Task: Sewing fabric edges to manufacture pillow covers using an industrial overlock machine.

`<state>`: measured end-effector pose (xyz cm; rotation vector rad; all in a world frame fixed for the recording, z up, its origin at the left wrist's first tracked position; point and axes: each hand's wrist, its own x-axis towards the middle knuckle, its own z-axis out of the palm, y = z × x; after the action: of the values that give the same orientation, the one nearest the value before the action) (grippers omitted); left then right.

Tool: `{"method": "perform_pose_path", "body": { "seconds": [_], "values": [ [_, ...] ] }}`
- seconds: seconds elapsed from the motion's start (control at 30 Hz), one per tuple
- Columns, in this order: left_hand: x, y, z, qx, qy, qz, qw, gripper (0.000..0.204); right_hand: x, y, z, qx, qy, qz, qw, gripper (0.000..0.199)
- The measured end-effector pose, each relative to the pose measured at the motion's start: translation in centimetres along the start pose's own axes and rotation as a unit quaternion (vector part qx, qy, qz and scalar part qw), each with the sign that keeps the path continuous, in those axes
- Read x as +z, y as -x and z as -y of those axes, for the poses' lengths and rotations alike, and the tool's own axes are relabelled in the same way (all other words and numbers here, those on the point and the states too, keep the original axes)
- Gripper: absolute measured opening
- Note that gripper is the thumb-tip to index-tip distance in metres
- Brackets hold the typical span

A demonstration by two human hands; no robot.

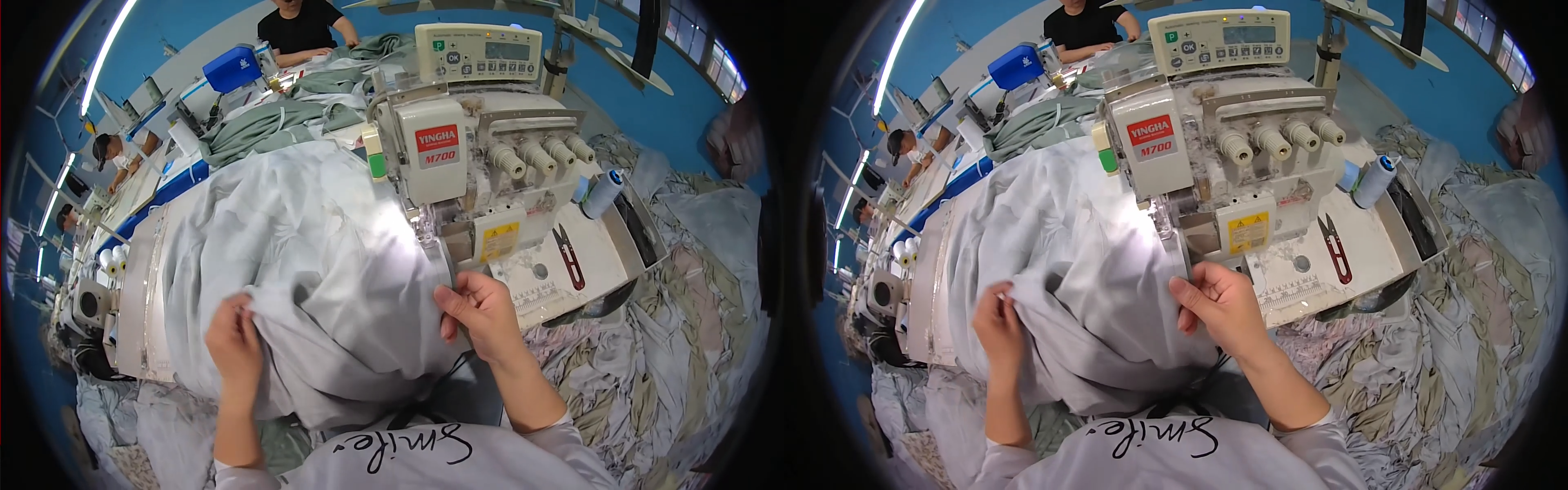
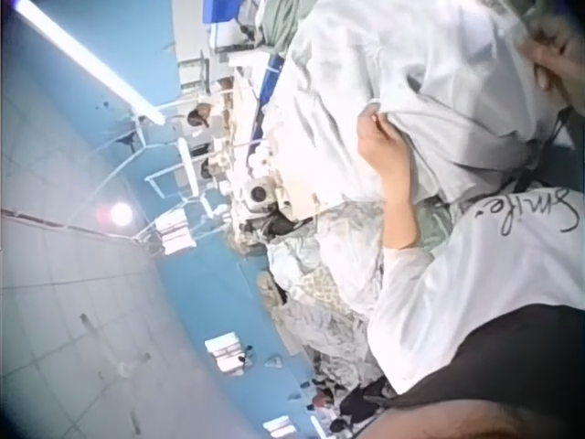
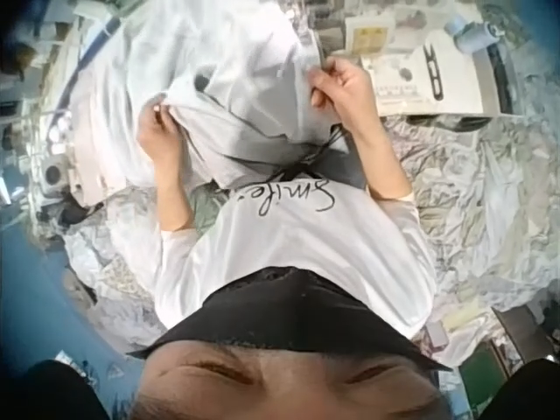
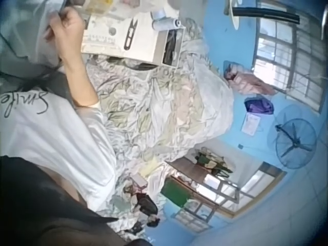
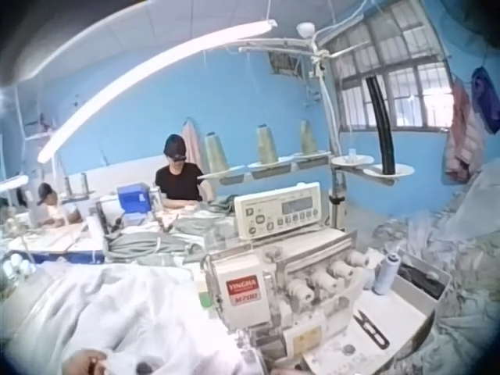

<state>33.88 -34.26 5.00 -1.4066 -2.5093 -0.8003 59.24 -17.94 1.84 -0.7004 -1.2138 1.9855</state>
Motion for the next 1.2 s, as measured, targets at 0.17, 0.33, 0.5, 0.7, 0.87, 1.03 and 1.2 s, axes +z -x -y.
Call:
{"method": "perform_pose_path", "body": {
  "seconds": [0.17,0.33,0.5,0.7,0.87,1.03,1.2],
  "values": [
    [0.0,-5.6,0.2,0.073,0.079,-0.273,0.956,0.018,0.0,0.0,-0.1,-0.007,0.006,0.0,1.0,0.018],
    [-1.3,-10.5,-0.8,0.09,0.172,-0.32,0.927,0.015,-0.2,0.0,-0.1,-0.009,0.005,-0.002,1.0,0.018],
    [-4.3,-16.0,-0.3,0.106,0.13,-0.343,0.924,0.011,0.1,0.1,-0.2,-0.009,-0.002,0.007,1.0,0.018],
    [0.1,-11.9,0.6,0.017,0.277,-0.043,0.96,0.031,-0.9,-0.4,-0.3,-0.006,-0.004,-0.013,1.0,0.019],
    [3.3,0.9,0.4,0.126,0.024,0.159,0.979,0.038,0.2,0.1,0.3,0.009,0.012,0.014,1.0,0.02],
    [3.7,-2.8,1.0,0.149,0.077,-0.17,0.971,0.021,-0.2,0.0,-0.1,0.0,0.0,0.003,1.0,0.019],
    [1.4,-10.1,1.5,0.129,0.081,-0.353,0.923,0.011,-0.2,-0.1,-0.5,-0.006,-0.006,-0.001,1.0,0.018]
  ]
}}
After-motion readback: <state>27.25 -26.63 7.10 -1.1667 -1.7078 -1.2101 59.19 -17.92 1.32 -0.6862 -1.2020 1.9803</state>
